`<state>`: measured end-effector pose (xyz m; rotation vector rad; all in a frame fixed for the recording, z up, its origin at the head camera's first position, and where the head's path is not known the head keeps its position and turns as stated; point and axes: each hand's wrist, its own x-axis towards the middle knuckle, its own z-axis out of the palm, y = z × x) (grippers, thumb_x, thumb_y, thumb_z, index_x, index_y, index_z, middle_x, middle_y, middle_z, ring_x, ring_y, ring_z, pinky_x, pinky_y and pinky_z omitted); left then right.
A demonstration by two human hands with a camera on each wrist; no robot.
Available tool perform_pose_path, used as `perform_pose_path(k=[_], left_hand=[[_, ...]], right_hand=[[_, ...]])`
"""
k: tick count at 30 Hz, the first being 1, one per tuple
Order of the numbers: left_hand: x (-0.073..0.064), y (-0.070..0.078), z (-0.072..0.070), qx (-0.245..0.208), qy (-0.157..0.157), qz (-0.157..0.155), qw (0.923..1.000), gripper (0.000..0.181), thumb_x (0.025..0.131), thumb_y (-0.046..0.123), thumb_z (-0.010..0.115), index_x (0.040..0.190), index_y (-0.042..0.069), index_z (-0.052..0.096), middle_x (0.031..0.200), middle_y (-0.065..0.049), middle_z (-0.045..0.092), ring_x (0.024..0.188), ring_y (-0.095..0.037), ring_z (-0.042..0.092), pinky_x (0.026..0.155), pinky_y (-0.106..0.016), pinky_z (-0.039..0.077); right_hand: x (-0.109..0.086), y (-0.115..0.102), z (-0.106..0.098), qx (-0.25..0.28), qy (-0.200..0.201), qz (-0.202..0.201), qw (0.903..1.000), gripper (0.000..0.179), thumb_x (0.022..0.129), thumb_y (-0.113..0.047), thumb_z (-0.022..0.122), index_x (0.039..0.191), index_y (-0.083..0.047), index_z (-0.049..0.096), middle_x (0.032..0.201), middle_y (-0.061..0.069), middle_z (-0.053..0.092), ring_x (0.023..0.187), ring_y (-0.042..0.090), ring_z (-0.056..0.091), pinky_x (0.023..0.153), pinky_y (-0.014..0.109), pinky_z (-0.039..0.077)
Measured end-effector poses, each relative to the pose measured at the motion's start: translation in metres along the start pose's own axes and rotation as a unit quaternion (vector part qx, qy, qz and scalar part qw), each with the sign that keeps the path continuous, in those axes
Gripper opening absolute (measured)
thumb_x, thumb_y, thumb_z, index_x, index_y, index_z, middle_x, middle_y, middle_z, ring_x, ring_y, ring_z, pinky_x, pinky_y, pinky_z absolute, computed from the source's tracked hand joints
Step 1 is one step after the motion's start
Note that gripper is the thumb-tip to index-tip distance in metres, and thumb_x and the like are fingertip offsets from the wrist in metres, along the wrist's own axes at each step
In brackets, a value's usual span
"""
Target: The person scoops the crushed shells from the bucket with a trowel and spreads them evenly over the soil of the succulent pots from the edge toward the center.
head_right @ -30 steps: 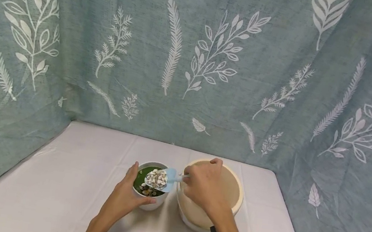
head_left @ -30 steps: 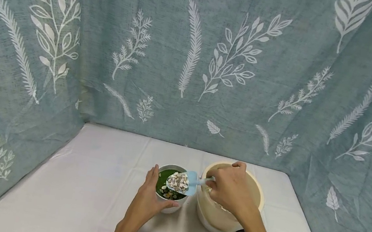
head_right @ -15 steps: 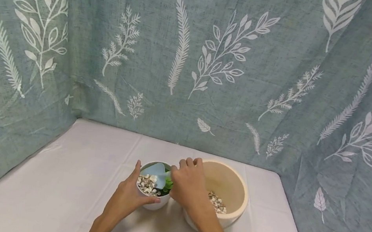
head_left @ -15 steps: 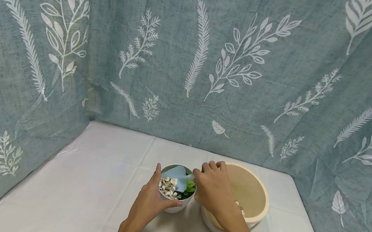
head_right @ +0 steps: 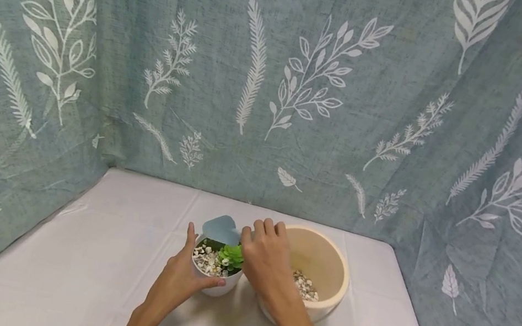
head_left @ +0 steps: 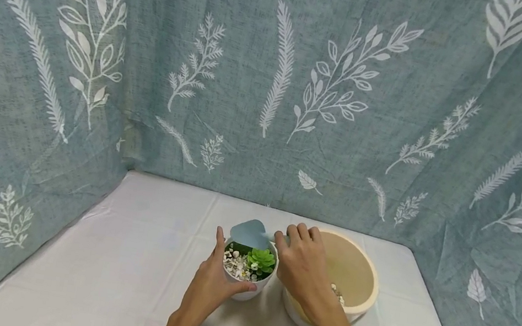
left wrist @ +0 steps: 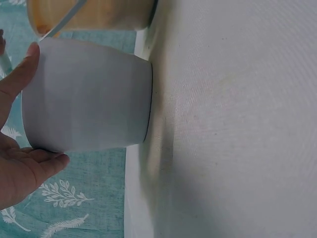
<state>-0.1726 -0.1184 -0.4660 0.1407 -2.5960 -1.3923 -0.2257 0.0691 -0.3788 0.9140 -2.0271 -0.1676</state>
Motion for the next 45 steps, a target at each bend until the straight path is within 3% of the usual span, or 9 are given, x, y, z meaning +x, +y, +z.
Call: perform_pose_path(k=[9,14,16,18,22,26,30,36,45], left_hand=[[0.002,0.006,0.007,-0.007,-0.027,0.009,0.9996,0.142,0.074,0.056,0.091,0.17,0.017,-0.006,0.173,-0.023,0.022,0.141,-0.052,0.051,0.105,-0.062,0.052],[0.003,0.01,0.0,0.015,-0.033,0.017,0.9992,0.139,0.075,0.053,0.091,0.17,0.021,-0.005,0.177,-0.02,0.008,0.157,-0.051,0.026,0.12,-0.067,0.038],[0.005,0.016,-0.002,0.02,-0.022,0.035,0.999,0.137,0.075,0.052,0.091,0.17,0.022,-0.004,0.178,-0.017,0.003,0.162,-0.047,0.014,0.126,-0.067,0.029],[0.006,0.024,-0.003,0.017,-0.006,0.061,0.998,0.134,0.077,0.051,0.09,0.17,0.025,-0.003,0.179,-0.012,0.001,0.165,-0.042,0.005,0.129,-0.066,0.023],[0.004,0.045,0.009,0.005,0.005,0.149,0.9888,0.117,0.083,0.044,0.087,0.17,0.017,0.013,0.176,-0.014,0.017,0.163,-0.038,0.02,0.126,-0.063,0.032],[0.001,0.063,0.036,0.024,-0.04,0.219,0.9746,0.093,0.092,0.045,0.078,0.163,0.003,0.034,0.171,-0.022,0.03,0.154,-0.043,0.04,0.121,-0.057,0.042],[-0.006,0.07,0.061,0.056,-0.085,0.216,0.9709,0.09,0.095,0.055,0.07,0.159,0.0,0.04,0.172,-0.023,0.026,0.155,-0.044,0.037,0.117,-0.053,0.047],[-0.005,0.073,0.073,0.066,-0.059,0.232,0.9686,0.088,0.091,0.056,0.075,0.153,-0.001,0.051,0.168,-0.024,0.034,0.155,-0.042,0.038,0.116,-0.051,0.049],[-0.002,0.076,0.074,0.067,-0.054,0.247,0.9652,0.085,0.09,0.055,0.077,0.151,0.0,0.054,0.166,-0.025,0.037,0.151,-0.045,0.041,0.114,-0.053,0.05]], right_hand=[[-0.025,0.034,-0.019,0.032,0.0,0.07,0.997,0.017,0.085,-0.02,0.085,0.093,-0.008,0.076,0.079,0.006,0.072,0.072,0.025,0.064,0.063,0.036,0.049],[-0.047,0.071,-0.042,0.034,0.003,0.113,0.993,0.015,0.079,-0.013,0.087,0.088,-0.005,0.078,0.074,0.007,0.071,0.068,0.028,0.063,0.058,0.04,0.046],[-0.053,0.088,-0.052,0.036,-0.026,0.136,0.9897,0.015,0.074,-0.007,0.09,0.084,-0.005,0.079,0.071,0.007,0.068,0.065,0.029,0.061,0.054,0.04,0.046],[-0.056,0.102,-0.057,0.037,-0.087,0.157,0.9831,0.015,0.071,-0.004,0.091,0.079,-0.007,0.079,0.068,0.006,0.067,0.062,0.028,0.058,0.05,0.04,0.046],[-0.058,0.113,-0.047,0.019,-0.218,0.154,0.9637,0.016,0.072,-0.002,0.09,0.072,-0.011,0.076,0.066,0.004,0.064,0.061,0.023,0.053,0.05,0.038,0.046],[-0.064,0.104,-0.02,-0.05,-0.234,0.086,0.967,0.02,0.074,0.0,0.086,0.065,-0.01,0.071,0.064,0.007,0.064,0.063,0.026,0.056,0.055,0.04,0.048],[-0.07,0.091,0.002,-0.102,-0.23,0.045,0.9668,0.022,0.08,-0.004,0.084,0.063,-0.01,0.072,0.063,0.008,0.066,0.065,0.027,0.061,0.058,0.04,0.051],[-0.074,0.088,0.018,-0.109,-0.269,0.031,0.9564,0.028,0.079,-0.01,0.086,0.059,-0.014,0.068,0.06,0.005,0.065,0.059,0.024,0.06,0.067,0.042,0.05],[-0.081,0.1,0.03,0.036,-0.313,0.136,0.9393,0.04,0.068,-0.012,0.088,0.054,-0.02,0.052,0.055,-0.001,0.059,0.054,0.021,0.053,0.079,0.05,0.035]])
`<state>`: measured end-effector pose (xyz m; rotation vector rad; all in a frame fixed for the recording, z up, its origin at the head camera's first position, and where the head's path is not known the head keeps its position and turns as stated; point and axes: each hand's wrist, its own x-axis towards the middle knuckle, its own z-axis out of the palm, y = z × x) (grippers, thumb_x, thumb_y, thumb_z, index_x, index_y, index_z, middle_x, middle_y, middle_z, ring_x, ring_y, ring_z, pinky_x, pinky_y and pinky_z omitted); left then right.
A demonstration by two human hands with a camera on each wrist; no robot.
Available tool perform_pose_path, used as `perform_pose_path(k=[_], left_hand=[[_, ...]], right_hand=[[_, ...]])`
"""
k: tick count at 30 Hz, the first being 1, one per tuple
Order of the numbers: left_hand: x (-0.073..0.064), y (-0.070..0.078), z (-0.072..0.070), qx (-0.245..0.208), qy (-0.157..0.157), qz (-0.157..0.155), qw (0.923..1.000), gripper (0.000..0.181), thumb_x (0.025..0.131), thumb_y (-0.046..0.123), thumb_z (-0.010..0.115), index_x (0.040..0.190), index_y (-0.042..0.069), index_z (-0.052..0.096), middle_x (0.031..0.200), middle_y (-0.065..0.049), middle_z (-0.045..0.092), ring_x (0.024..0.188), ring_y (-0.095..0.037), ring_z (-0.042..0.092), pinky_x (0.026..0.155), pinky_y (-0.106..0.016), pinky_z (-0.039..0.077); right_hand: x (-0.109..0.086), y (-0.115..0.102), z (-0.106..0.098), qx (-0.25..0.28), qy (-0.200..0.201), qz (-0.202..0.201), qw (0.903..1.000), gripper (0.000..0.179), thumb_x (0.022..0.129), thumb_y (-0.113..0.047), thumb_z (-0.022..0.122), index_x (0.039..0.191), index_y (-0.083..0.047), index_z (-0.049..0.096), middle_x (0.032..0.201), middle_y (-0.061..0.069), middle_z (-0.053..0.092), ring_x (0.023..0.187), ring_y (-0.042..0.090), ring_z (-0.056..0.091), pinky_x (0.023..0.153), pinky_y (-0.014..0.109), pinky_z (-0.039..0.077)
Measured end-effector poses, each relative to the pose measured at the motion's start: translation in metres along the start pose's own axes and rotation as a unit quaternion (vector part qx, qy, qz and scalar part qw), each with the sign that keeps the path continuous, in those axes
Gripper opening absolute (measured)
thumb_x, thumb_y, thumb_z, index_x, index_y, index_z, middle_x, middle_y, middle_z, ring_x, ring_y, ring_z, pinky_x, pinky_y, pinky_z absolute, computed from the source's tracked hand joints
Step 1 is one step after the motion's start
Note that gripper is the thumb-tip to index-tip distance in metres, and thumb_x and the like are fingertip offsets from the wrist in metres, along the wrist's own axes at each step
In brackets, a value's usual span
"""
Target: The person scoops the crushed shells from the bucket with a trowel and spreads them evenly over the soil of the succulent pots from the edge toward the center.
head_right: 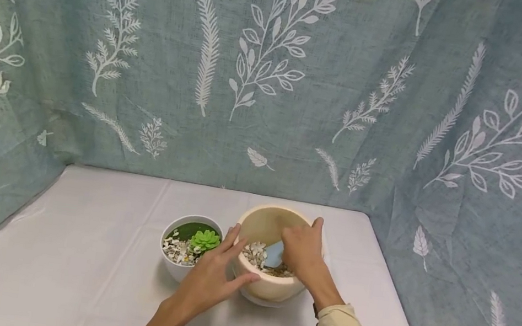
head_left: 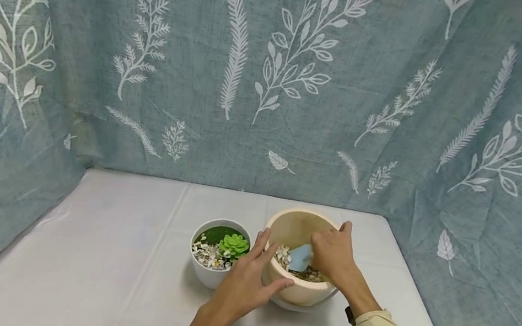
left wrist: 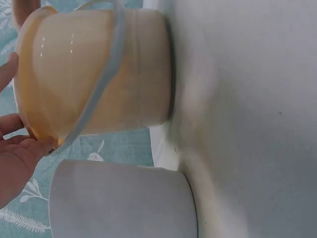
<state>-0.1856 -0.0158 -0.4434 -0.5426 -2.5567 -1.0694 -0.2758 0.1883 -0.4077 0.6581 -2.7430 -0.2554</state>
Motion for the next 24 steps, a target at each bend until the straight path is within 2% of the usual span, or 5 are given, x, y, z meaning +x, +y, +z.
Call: perform_pose_path(k=[6,12,15,19,24], left_hand=[[-0.002,-0.003,-0.002,0.002,0.004,0.002,1.0,0.083,0.091,0.056,0.075,0.151,0.003,0.055,0.166,-0.025,0.037,0.152,-0.044,0.041,0.113,-0.054,0.051],[-0.002,-0.003,0.0,-0.02,-0.003,0.0,0.9998,0.083,0.09,0.057,0.075,0.152,0.005,0.054,0.167,-0.024,0.036,0.153,-0.044,0.038,0.113,-0.055,0.051],[-0.002,-0.003,0.0,-0.013,0.005,-0.003,0.9999,0.083,0.089,0.056,0.077,0.151,0.005,0.055,0.167,-0.023,0.037,0.152,-0.044,0.04,0.113,-0.055,0.051],[-0.003,-0.004,0.0,-0.018,0.011,-0.008,0.9997,0.083,0.088,0.054,0.078,0.15,0.004,0.056,0.166,-0.023,0.038,0.152,-0.043,0.04,0.113,-0.055,0.05],[-0.003,-0.004,0.001,-0.028,0.016,-0.004,0.9995,0.084,0.088,0.054,0.079,0.151,0.003,0.054,0.166,-0.024,0.037,0.152,-0.044,0.04,0.115,-0.055,0.048]], right_hand=[[-0.004,-0.002,-0.003,0.073,0.019,0.004,0.9971,0.041,0.08,-0.01,0.08,0.049,-0.021,0.055,0.049,-0.005,0.053,0.051,0.017,0.049,0.081,0.052,0.033],[-0.015,-0.002,-0.01,0.131,0.02,0.024,0.991,0.057,0.078,0.0,0.071,0.049,-0.028,0.031,0.051,-0.013,0.022,0.054,0.011,0.025,0.075,0.043,0.019],[-0.018,-0.003,-0.016,0.139,0.021,0.029,0.9896,0.057,0.075,0.003,0.066,0.053,-0.028,0.024,0.056,-0.013,0.016,0.057,0.011,0.02,0.074,0.041,0.016],[-0.021,-0.001,-0.026,0.137,0.014,0.038,0.9897,0.052,0.079,0.0,0.067,0.05,-0.026,0.032,0.053,-0.012,0.023,0.054,0.011,0.03,0.07,0.041,0.026],[-0.026,0.006,-0.044,0.139,0.029,0.06,0.988,0.036,0.088,-0.009,0.073,0.055,-0.022,0.063,0.05,-0.008,0.05,0.053,0.015,0.047,0.069,0.045,0.037]])
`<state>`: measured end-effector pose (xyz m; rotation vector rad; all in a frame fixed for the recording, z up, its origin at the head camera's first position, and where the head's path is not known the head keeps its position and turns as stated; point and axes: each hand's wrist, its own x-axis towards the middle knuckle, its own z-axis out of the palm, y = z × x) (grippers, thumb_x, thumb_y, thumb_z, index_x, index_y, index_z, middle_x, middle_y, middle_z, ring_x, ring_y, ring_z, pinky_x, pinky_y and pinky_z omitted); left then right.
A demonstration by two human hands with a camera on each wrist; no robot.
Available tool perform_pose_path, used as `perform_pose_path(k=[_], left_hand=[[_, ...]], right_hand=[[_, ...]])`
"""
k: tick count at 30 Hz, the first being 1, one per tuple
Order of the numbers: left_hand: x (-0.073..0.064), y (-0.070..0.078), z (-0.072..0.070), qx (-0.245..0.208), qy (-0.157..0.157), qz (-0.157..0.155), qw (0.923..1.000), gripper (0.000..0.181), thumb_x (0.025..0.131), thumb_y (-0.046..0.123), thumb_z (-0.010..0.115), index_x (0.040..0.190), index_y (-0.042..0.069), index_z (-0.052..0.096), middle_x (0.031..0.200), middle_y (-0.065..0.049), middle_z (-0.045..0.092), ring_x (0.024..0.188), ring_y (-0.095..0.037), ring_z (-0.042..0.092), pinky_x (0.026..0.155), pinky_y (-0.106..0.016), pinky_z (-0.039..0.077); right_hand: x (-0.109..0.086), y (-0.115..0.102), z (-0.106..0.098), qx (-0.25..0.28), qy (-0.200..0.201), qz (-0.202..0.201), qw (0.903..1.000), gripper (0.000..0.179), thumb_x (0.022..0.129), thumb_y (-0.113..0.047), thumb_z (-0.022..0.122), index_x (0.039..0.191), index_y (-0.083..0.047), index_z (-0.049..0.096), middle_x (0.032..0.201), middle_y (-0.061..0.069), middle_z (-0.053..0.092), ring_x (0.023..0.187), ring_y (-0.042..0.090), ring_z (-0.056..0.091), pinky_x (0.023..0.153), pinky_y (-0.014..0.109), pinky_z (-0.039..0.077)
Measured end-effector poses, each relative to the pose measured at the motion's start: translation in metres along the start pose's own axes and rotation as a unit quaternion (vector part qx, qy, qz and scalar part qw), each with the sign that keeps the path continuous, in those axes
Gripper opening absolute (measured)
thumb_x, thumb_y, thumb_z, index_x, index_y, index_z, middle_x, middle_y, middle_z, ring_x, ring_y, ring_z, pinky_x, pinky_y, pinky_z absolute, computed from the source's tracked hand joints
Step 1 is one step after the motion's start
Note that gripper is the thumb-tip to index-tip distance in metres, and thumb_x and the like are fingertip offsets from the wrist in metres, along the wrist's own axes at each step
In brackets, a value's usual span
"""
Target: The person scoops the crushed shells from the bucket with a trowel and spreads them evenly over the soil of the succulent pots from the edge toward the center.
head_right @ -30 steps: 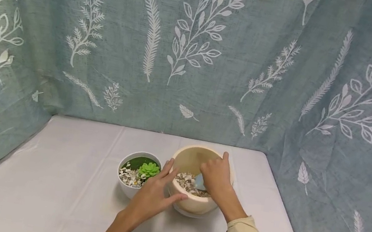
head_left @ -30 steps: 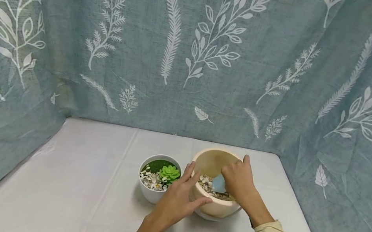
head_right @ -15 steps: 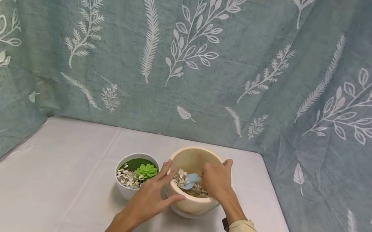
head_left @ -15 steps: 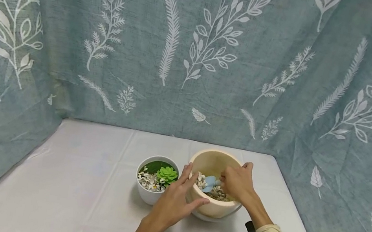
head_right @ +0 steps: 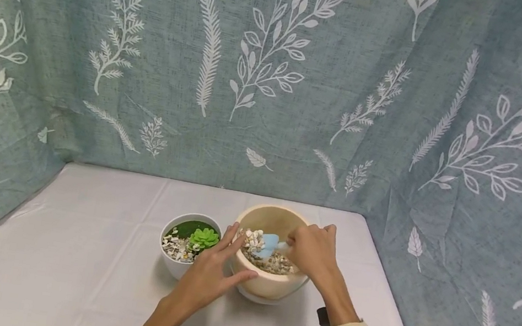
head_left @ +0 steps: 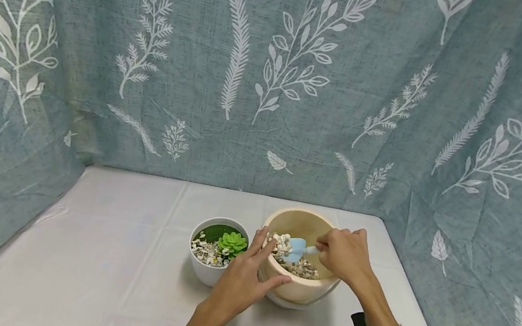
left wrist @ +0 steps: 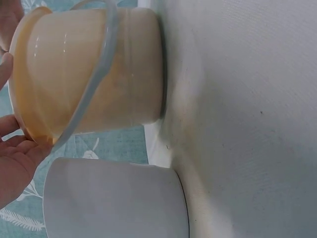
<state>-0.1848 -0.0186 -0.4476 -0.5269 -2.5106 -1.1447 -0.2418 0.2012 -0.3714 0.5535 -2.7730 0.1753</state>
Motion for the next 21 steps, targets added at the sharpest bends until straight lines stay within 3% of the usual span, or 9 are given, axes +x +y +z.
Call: perform_pose_path(k=[3,12,21], left_hand=[[0.0,0.0,0.0,0.002,0.003,0.001,1.0,0.085,0.088,0.054,0.079,0.152,0.003,0.054,0.166,-0.024,0.037,0.152,-0.044,0.041,0.115,-0.054,0.048],[0.002,0.001,0.0,0.005,0.003,-0.005,1.0,0.085,0.089,0.056,0.077,0.153,0.005,0.053,0.167,-0.024,0.036,0.151,-0.045,0.041,0.114,-0.055,0.048],[0.003,-0.001,-0.006,-0.025,-0.008,-0.016,0.9995,0.083,0.092,0.05,0.077,0.156,0.004,0.049,0.169,-0.02,0.033,0.154,-0.041,0.039,0.119,-0.054,0.044]], right_hand=[[-0.003,0.004,-0.01,0.009,0.001,0.012,0.9999,0.031,0.091,-0.011,0.073,0.061,-0.022,0.071,0.053,-0.005,0.059,0.054,0.016,0.049,0.071,0.046,0.038],[-0.018,0.026,-0.027,0.036,0.007,0.046,0.9982,0.022,0.096,-0.013,0.072,0.076,-0.019,0.08,0.054,-0.007,0.06,0.057,0.015,0.048,0.077,0.051,0.038],[-0.021,0.028,-0.043,0.032,0.037,0.028,0.9984,0.023,0.094,-0.012,0.073,0.074,-0.022,0.078,0.05,-0.008,0.051,0.052,0.012,0.039,0.064,0.035,0.03]])
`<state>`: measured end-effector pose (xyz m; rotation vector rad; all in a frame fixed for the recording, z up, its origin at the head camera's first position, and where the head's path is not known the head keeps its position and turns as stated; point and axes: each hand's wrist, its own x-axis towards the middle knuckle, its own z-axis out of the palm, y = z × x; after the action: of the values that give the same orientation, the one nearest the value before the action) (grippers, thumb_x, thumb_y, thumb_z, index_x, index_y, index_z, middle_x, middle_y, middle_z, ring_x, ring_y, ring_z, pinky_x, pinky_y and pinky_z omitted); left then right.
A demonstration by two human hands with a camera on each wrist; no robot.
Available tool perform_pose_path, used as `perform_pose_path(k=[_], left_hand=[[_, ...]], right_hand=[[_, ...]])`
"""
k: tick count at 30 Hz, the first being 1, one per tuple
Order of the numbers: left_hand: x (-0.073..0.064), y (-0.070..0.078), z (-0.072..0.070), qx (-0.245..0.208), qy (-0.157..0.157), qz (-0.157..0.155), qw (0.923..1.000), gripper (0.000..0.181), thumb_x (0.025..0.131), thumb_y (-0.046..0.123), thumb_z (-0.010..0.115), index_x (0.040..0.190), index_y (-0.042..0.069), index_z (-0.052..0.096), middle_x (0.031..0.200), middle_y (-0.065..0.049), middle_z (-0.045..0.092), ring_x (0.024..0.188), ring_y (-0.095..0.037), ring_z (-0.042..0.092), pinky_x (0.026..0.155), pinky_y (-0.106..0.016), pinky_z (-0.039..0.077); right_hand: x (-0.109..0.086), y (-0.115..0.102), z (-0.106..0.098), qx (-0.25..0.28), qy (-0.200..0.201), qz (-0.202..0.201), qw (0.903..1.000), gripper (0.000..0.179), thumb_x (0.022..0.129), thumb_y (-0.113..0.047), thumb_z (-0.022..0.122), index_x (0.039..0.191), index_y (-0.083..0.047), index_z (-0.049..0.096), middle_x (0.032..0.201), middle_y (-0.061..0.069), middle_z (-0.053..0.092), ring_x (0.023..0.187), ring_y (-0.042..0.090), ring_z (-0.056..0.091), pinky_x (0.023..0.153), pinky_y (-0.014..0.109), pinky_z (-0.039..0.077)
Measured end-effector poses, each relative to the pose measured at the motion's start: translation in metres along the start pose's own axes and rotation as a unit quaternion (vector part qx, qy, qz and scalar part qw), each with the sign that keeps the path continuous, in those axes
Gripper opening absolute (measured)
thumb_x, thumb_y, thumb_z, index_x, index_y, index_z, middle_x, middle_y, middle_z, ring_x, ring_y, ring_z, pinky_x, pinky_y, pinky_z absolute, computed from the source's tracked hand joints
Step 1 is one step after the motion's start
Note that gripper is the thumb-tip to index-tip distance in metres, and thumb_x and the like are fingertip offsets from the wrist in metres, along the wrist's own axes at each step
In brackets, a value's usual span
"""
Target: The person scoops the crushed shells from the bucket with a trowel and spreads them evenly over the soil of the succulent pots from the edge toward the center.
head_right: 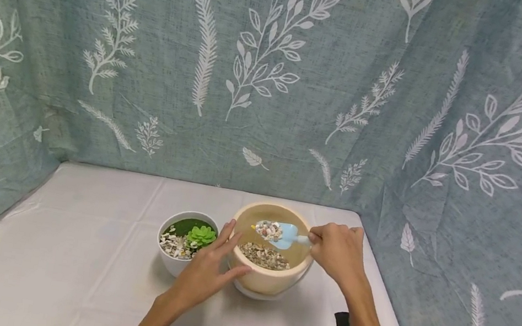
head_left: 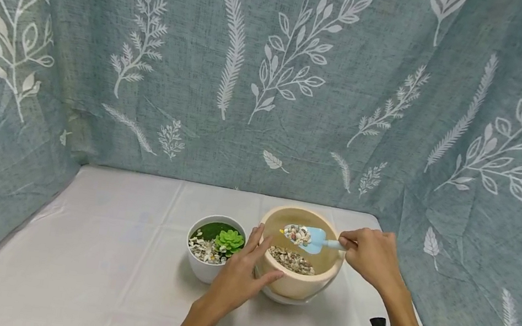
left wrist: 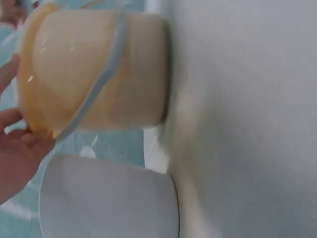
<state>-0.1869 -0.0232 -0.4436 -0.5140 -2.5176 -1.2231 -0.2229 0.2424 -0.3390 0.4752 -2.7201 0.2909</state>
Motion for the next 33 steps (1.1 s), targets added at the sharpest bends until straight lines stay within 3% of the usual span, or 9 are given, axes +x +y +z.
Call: perform_pose_path(k=[3,6,10,12,14,18,23,28,33], left_hand=[[-0.004,-0.007,-0.014,-0.022,0.031,-0.006,0.9993,0.083,0.092,0.043,0.079,0.158,0.007,0.045,0.169,-0.017,0.035,0.153,-0.039,0.042,0.121,-0.054,0.042],[-0.012,-0.021,-0.034,-0.027,0.088,-0.029,0.9954,0.081,0.093,0.038,0.08,0.159,0.008,0.045,0.168,-0.014,0.039,0.153,-0.038,0.042,0.121,-0.057,0.041],[-0.025,-0.046,-0.06,-0.041,0.134,-0.111,0.9839,0.081,0.091,0.034,0.082,0.158,0.007,0.046,0.167,-0.014,0.041,0.156,-0.039,0.038,0.124,-0.06,0.036],[-0.028,-0.057,-0.066,-0.053,0.118,-0.155,0.9795,0.089,0.089,0.037,0.084,0.16,0.006,0.042,0.169,-0.016,0.038,0.157,-0.041,0.034,0.125,-0.062,0.034],[-0.028,-0.065,-0.067,-0.062,0.074,-0.183,0.9783,0.099,0.086,0.042,0.085,0.164,0.008,0.034,0.171,-0.018,0.033,0.158,-0.043,0.03,0.126,-0.063,0.033],[-0.027,-0.075,-0.061,-0.077,0.009,-0.195,0.9777,0.114,0.08,0.046,0.09,0.166,0.004,0.027,0.171,-0.022,0.029,0.157,-0.047,0.029,0.124,-0.064,0.035],[-0.03,-0.077,-0.058,-0.08,0.016,-0.203,0.9758,0.117,0.077,0.045,0.092,0.164,0.0,0.028,0.169,-0.024,0.034,0.156,-0.046,0.033,0.123,-0.062,0.038],[-0.027,-0.077,-0.065,-0.08,0.021,-0.209,0.9745,0.116,0.078,0.047,0.091,0.164,0.0,0.028,0.169,-0.024,0.033,0.156,-0.046,0.032,0.123,-0.062,0.038],[-0.029,-0.08,-0.074,-0.075,0.019,-0.212,0.9742,0.116,0.079,0.047,0.09,0.164,0.001,0.028,0.169,-0.025,0.032,0.156,-0.047,0.032,0.122,-0.063,0.038]], right_hand=[[0.005,-0.008,0.0,0.011,0.006,-0.01,0.9999,0.022,0.094,-0.011,0.072,0.077,-0.022,0.079,0.052,-0.008,0.052,0.053,0.011,0.038,0.063,0.035,0.031],[0.011,-0.021,0.004,0.025,0.008,-0.023,0.9994,0.018,0.094,-0.011,0.072,0.082,-0.02,0.082,0.055,-0.007,0.058,0.054,0.011,0.039,0.067,0.041,0.038],[0.024,-0.045,0.015,0.033,-0.003,-0.043,0.9985,0.016,0.095,-0.014,0.074,0.082,-0.018,0.082,0.057,-0.007,0.062,0.054,0.011,0.04,0.073,0.045,0.043],[0.032,-0.057,0.022,0.032,-0.011,-0.051,0.9981,0.017,0.094,-0.015,0.074,0.079,-0.017,0.081,0.057,-0.005,0.061,0.054,0.012,0.041,0.074,0.046,0.043],[0.04,-0.069,0.03,0.038,-0.017,-0.058,0.9975,0.015,0.094,-0.015,0.075,0.081,-0.017,0.082,0.059,-0.005,0.065,0.056,0.012,0.045,0.075,0.044,0.04],[0.052,-0.091,0.047,0.028,-0.041,-0.084,0.9952,0.029,0.094,-0.014,0.072,0.066,-0.019,0.073,0.057,-0.007,0.058,0.057,0.011,0.045,0.075,0.038,0.032],[0.06,-0.115,0.06,-0.021,-0.054,-0.133,0.9895,0.05,0.09,-0.009,0.068,0.053,-0.025,0.039,0.053,-0.01,0.036,0.055,0.011,0.037,0.074,0.037,0.025],[0.063,-0.13,0.064,-0.086,-0.007,-0.175,0.9808,0.038,0.089,-0.014,0.076,0.058,-0.025,0.056,0.058,-0.007,0.052,0.058,0.014,0.05,0.076,0.039,0.032],[0.064,-0.141,0.069,-0.155,0.084,-0.226,0.958,0.026,0.082,-0.013,0.082,0.063,-0.02,0.064,0.06,-0.001,0.056,0.057,0.017,0.049,0.073,0.037,0.034]])
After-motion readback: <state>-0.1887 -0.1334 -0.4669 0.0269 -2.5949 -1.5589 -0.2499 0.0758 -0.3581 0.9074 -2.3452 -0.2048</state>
